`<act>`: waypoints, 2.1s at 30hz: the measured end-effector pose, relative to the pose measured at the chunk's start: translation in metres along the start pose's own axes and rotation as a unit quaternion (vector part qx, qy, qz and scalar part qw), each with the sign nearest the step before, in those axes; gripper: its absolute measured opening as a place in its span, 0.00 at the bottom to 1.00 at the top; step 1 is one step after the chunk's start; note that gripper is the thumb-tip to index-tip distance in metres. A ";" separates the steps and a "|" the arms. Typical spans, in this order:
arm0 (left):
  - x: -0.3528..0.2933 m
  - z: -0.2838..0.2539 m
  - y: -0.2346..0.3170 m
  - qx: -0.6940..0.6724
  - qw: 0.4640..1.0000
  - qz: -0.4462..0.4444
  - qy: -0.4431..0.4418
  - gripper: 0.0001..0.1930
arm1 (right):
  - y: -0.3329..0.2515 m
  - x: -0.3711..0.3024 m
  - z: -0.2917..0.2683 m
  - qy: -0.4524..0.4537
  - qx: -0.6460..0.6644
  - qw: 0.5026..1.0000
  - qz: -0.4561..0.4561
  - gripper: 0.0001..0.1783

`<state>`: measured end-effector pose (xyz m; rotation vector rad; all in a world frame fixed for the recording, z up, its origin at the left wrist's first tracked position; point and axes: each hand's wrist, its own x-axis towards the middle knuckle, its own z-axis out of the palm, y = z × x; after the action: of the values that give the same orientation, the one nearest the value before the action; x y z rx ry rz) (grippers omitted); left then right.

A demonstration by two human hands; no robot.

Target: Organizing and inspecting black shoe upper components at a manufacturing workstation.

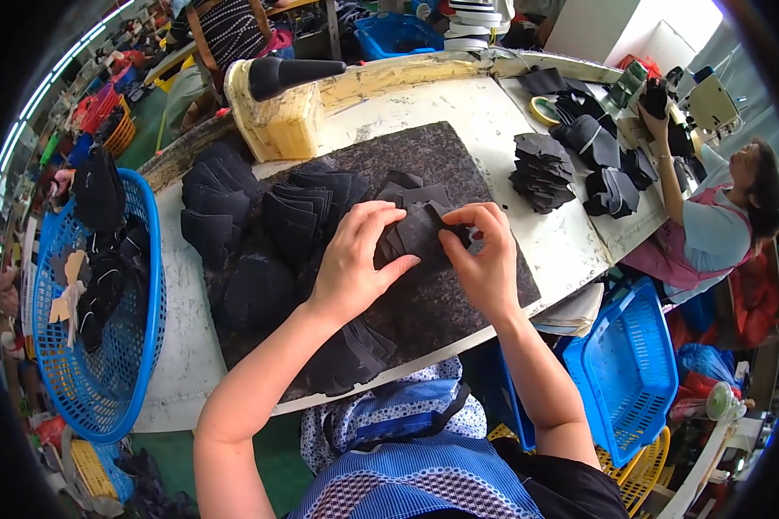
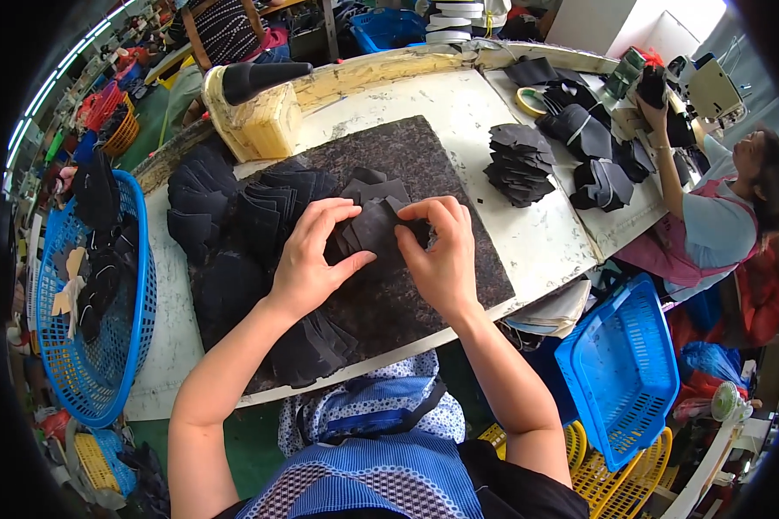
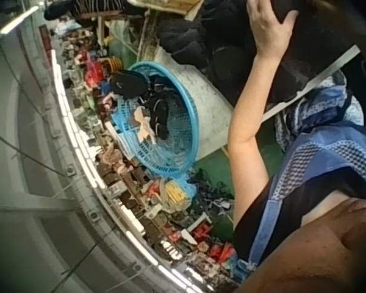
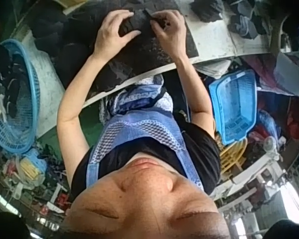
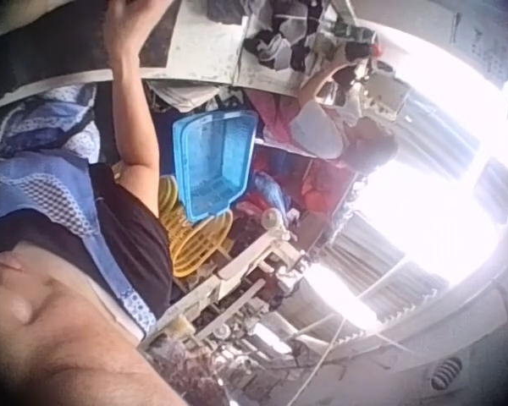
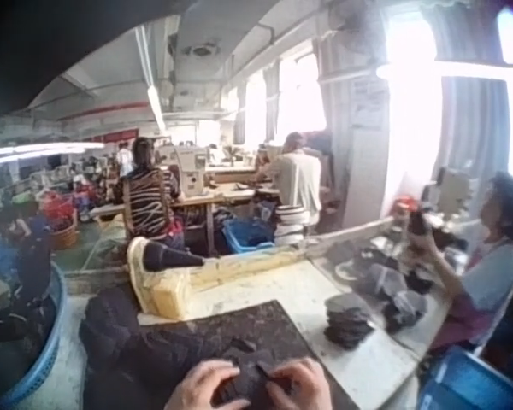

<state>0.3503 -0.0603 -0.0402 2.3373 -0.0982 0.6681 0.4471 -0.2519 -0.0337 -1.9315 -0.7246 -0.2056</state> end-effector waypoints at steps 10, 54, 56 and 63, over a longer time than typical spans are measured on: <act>0.006 0.000 -0.004 0.060 0.996 0.059 -0.006 0.33 | 0.006 -0.010 -0.012 0.003 -0.056 0.970 -0.238 0.12; -0.162 -0.078 0.024 -0.133 0.936 -0.326 -0.017 0.11 | -0.084 -0.065 0.043 -0.455 0.087 0.838 0.288 0.16; -0.174 -0.069 0.028 0.056 0.987 -0.146 0.029 0.16 | -0.082 -0.068 0.047 -0.448 0.032 0.869 0.208 0.17; -0.182 -0.043 0.048 0.115 0.993 -0.010 -0.031 0.35 | -0.066 -0.039 0.038 -0.428 0.075 0.887 0.154 0.17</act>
<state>0.1620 -0.0897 -0.0737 2.5775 -0.0259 0.6235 0.3719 -0.2143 -0.0177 -1.9164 -0.9321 0.9348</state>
